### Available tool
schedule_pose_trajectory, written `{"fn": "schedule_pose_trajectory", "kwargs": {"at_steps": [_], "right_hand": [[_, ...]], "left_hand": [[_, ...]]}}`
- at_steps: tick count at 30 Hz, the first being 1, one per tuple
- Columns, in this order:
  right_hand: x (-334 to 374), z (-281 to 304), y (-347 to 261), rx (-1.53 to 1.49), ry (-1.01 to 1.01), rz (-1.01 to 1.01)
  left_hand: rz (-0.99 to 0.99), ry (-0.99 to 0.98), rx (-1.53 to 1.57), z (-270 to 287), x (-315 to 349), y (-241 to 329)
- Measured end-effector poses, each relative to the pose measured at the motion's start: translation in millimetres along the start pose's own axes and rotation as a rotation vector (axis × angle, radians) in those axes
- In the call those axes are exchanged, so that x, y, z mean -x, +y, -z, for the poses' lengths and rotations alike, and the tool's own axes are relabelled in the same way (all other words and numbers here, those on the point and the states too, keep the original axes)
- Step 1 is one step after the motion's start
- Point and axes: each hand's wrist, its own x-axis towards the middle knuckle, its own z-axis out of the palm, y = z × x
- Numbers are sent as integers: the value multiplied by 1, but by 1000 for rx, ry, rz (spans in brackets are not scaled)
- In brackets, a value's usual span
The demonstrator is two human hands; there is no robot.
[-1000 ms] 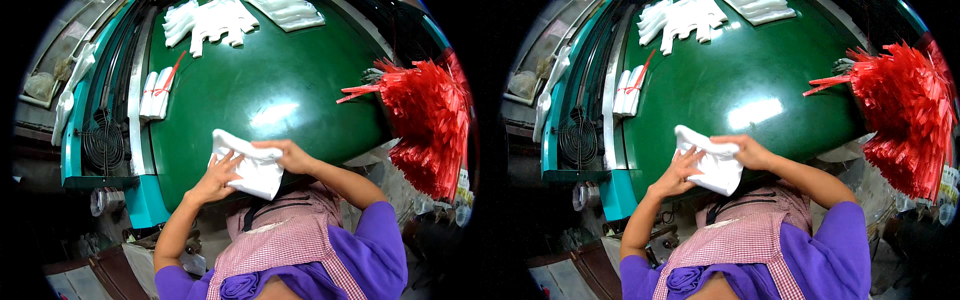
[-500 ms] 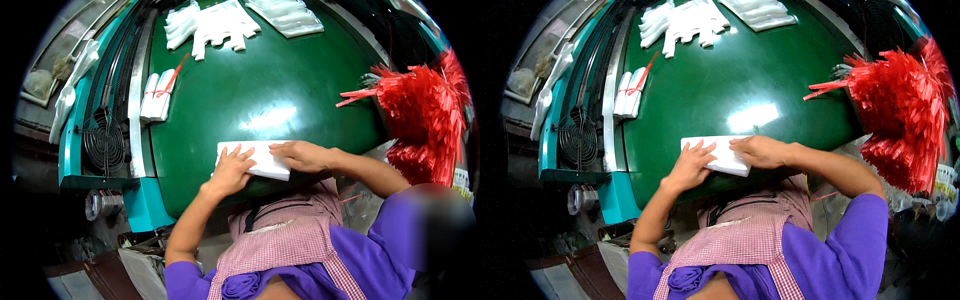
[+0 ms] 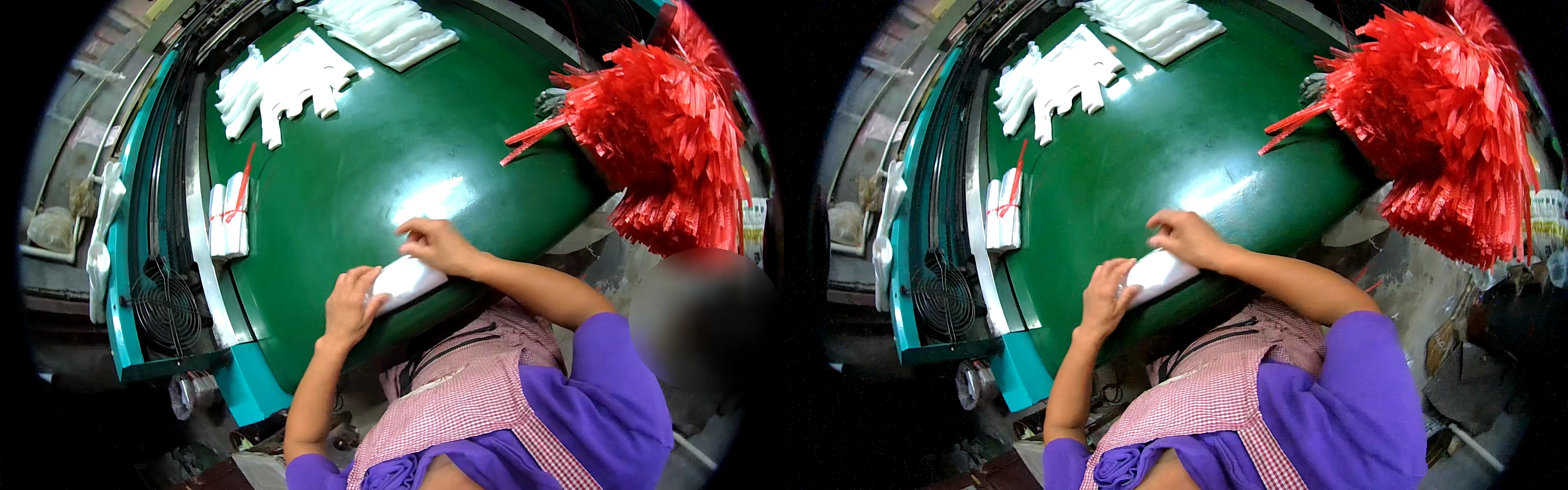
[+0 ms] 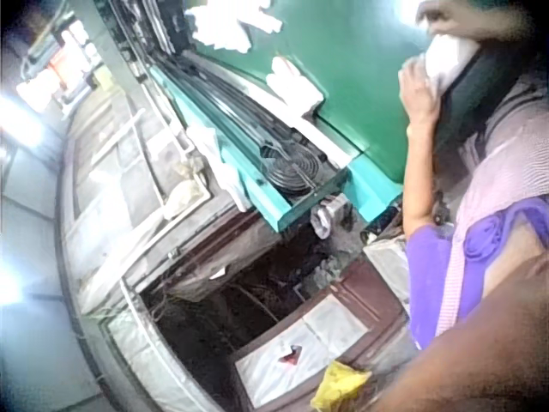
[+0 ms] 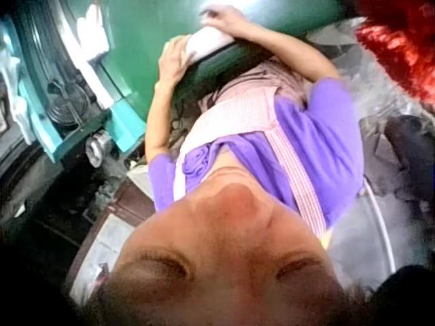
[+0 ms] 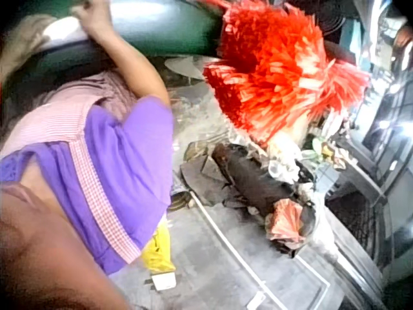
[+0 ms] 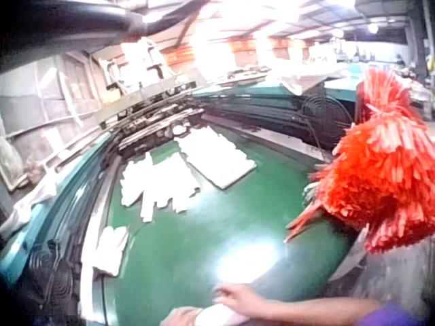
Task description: The person folds white gloves on a green table, places them into clear plastic bags, and ties the bags with red plastic strips. The person repeatedly performs this sequence, stacking the finished bundles and occasionally placing them into a larger yellow sack.
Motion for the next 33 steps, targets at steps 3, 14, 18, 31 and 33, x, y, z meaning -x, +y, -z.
{"fn": "schedule_pose_trajectory", "kwargs": {"at_steps": [3,14,18,31,33], "right_hand": [[6,61,18,-591,584,-363],[-31,16,3,-202,30,-455],[58,-85,-16,112,-728,26],[-6,-26,-57,-724,-521,-568],[-3,-30,-50,-640,-653,-566]], "left_hand": [[139,-195,132,1,-3,-2],[544,90,1237,-9,74,14],[585,-76,1542,15,79,6],[47,166,294,-4,15,2],[257,226,834,-13,32,-9]]}}
